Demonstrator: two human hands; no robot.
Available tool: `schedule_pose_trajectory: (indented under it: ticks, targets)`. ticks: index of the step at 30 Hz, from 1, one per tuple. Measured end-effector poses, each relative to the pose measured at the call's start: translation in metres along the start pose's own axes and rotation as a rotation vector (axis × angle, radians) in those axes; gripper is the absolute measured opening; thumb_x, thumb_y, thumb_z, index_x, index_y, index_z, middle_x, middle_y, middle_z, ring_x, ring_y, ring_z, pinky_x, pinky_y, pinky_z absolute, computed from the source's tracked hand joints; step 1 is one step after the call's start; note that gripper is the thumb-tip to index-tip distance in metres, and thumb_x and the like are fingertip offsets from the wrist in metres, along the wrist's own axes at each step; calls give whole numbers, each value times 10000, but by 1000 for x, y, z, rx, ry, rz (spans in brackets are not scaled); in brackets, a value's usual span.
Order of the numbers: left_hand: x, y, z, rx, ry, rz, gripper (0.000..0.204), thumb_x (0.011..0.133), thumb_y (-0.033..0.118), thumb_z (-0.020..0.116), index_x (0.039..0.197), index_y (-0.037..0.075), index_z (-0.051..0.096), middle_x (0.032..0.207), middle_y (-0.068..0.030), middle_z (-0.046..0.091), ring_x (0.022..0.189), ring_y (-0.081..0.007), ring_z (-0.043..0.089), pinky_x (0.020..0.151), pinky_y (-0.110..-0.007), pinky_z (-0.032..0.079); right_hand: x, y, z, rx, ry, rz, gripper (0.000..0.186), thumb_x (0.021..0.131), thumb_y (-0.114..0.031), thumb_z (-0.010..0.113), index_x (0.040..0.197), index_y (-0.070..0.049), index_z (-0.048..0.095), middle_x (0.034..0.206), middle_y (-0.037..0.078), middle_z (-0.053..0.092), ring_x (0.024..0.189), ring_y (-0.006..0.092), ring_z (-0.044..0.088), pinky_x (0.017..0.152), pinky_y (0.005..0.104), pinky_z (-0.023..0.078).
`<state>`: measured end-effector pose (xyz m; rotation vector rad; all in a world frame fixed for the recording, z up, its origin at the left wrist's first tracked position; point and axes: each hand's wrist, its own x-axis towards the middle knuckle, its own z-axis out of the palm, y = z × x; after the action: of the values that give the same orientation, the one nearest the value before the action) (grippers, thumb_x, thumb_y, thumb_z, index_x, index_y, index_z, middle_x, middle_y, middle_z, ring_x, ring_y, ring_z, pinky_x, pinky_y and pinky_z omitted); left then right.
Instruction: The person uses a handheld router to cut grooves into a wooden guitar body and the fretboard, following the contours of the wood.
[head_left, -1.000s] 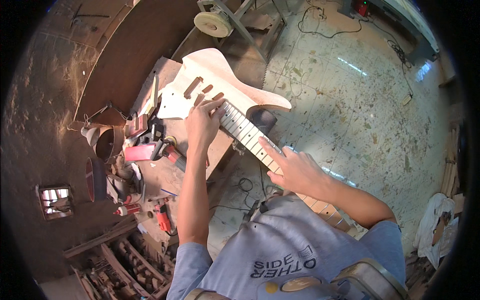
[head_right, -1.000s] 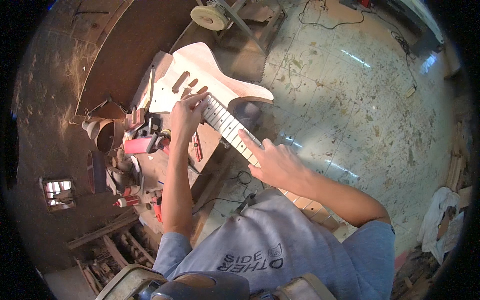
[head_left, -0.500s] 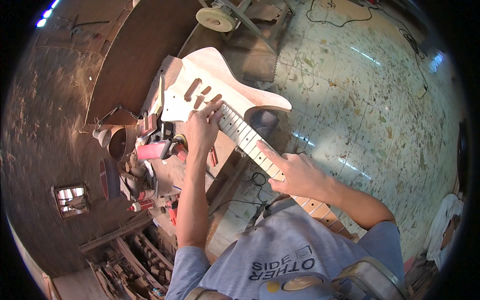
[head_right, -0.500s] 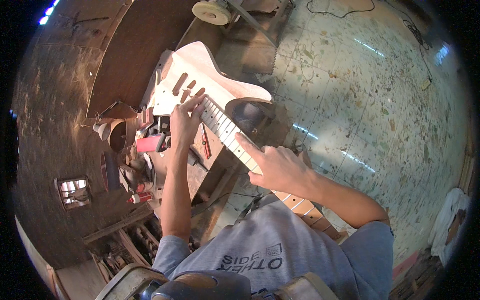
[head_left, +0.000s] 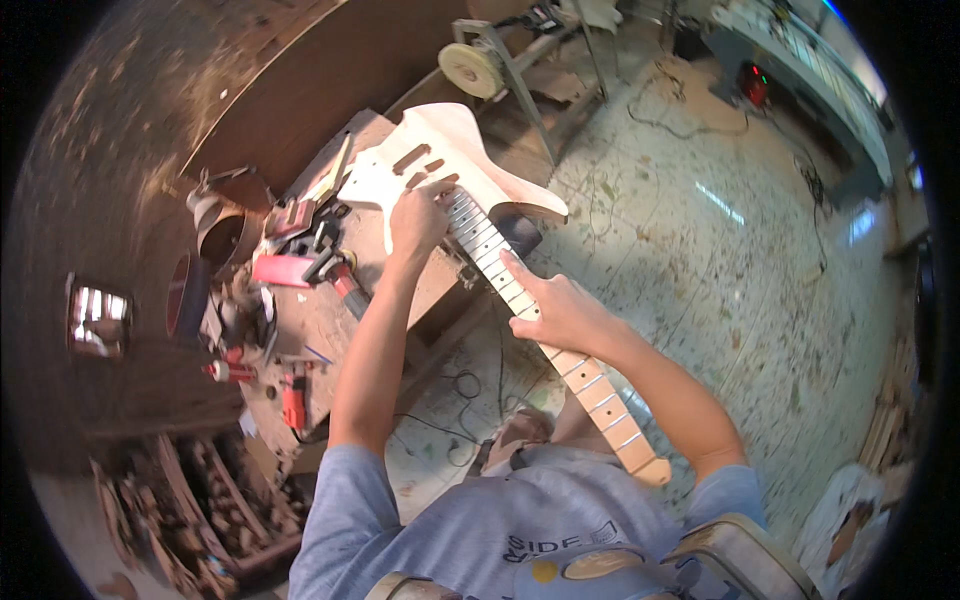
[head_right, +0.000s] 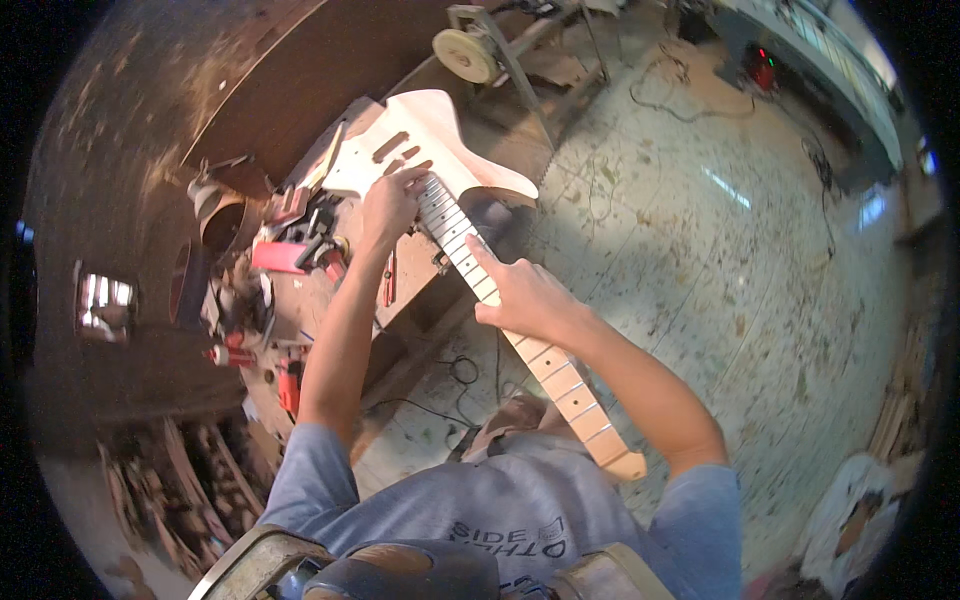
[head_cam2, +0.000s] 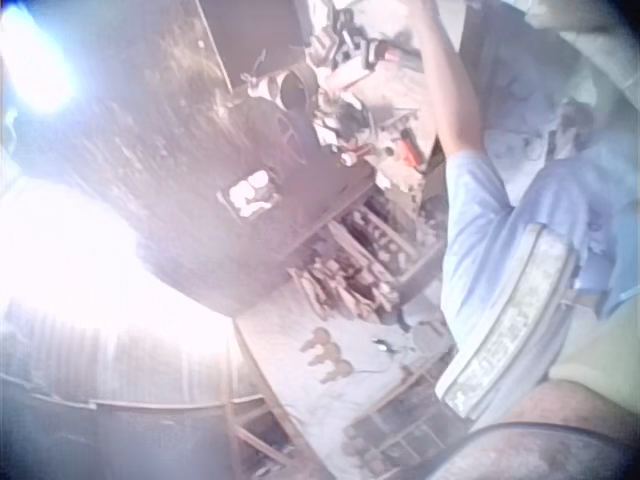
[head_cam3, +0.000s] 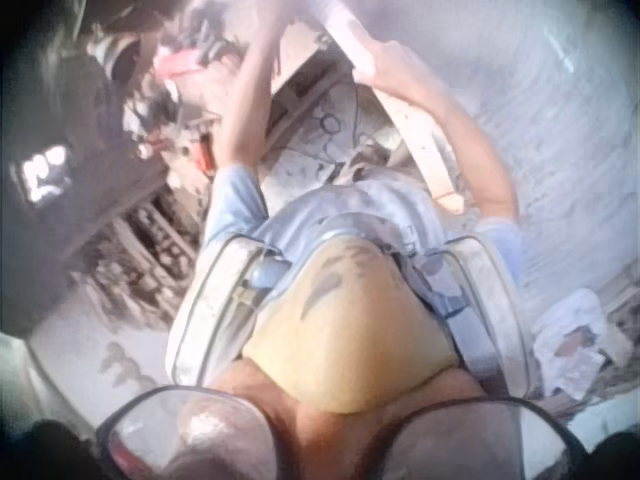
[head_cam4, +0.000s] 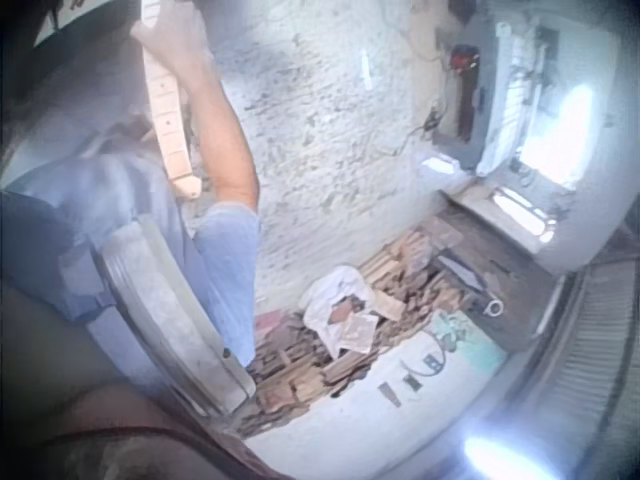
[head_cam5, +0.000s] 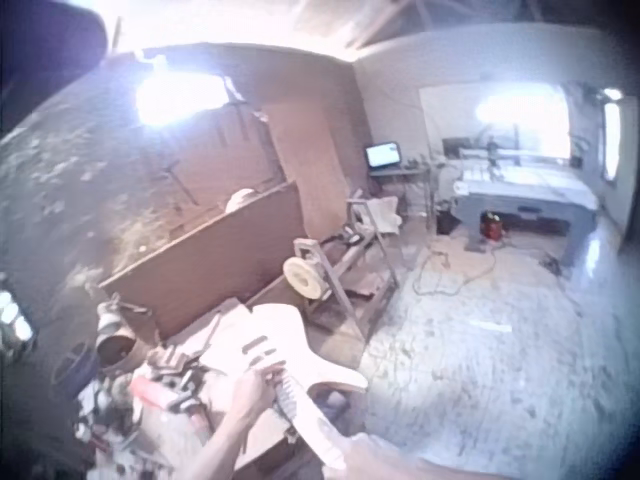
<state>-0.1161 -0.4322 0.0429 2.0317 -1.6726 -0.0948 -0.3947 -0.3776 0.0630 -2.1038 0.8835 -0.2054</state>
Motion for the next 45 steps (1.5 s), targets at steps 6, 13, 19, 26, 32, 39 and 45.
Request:
schedule_pose_trajectory:
  ticks: [6, 13, 19, 26, 32, 39, 45]
  targets:
    - [-128, 63, 24, -437, 543, -120, 206, 1008, 191, 657, 997, -9, 703, 864, -148, 738, 788, -270, 708, 757, -394, 546, 6, 28, 5, -119, 61, -64, 987, 852, -312, 728, 1657, -64, 214, 911, 346, 707, 882, 508, 704, 857, 516, 572]
    - [-372, 206, 67, -1668, -432, -684, 898, 1031, 779, 199, 1449, 48, 512, 1368, -183, 648, 1224, -347, 649, 1105, -558, 455, 11, 22, 16, -141, 49, -179, 1021, 835, -352, 737, 1630, 27, 221, 1063, 367, 704, 1035, 510, 697, 970, 521, 567]
    - [-406, 278, 84, -1849, -191, -554, 800, 1091, 655, 130, 1499, 37, 432, 1184, -163, 684, 947, -325, 745, 817, -430, 637, 15, 30, 17, -172, 132, -92, 990, 930, -674, 609, 1670, -126, 243, 1284, 303, 684, 1268, 446, 631, 1081, 497, 514]
    - [-405, 284, 88, -1870, -18, -509, 796, 1086, 664, 159, 1445, 24, 466, 1093, -140, 703, 801, -305, 749, 658, -354, 641, -27, 54, -9, 468, 230, 105, 849, 1022, -750, 345, 1573, -113, 459, 992, 197, 737, 645, 259, 731, 546, 360, 597]
    - [-404, 287, 95, -1809, 34, -495, 861, 1062, 711, 142, 1412, 4, 486, 1044, -143, 713, 780, -290, 743, 643, -343, 631, -69, 109, -8, 735, 246, 168, 916, 1001, -801, 316, 1460, -50, 567, 902, 177, 714, 600, 239, 680, 505, 341, 587]
    - [-405, 288, 93, -1815, 55, -434, 970, 1002, 798, 105, 1381, -4, 496, 1037, -152, 710, 770, -285, 736, 658, -338, 628, -98, 131, -20, 760, 193, 144, 915, 1015, -785, 302, 1407, -10, 589, 938, 173, 716, 676, 236, 707, 551, 340, 609]
    - [-407, 288, 96, -1808, 68, -432, 1031, 969, 838, 75, 1376, -10, 497, 1035, -163, 707, 785, -283, 735, 669, -347, 629, -105, 132, -23, 756, 179, 110, 883, 1028, -761, 317, 1364, 1, 614, 945, 163, 719, 688, 229, 713, 565, 334, 616]
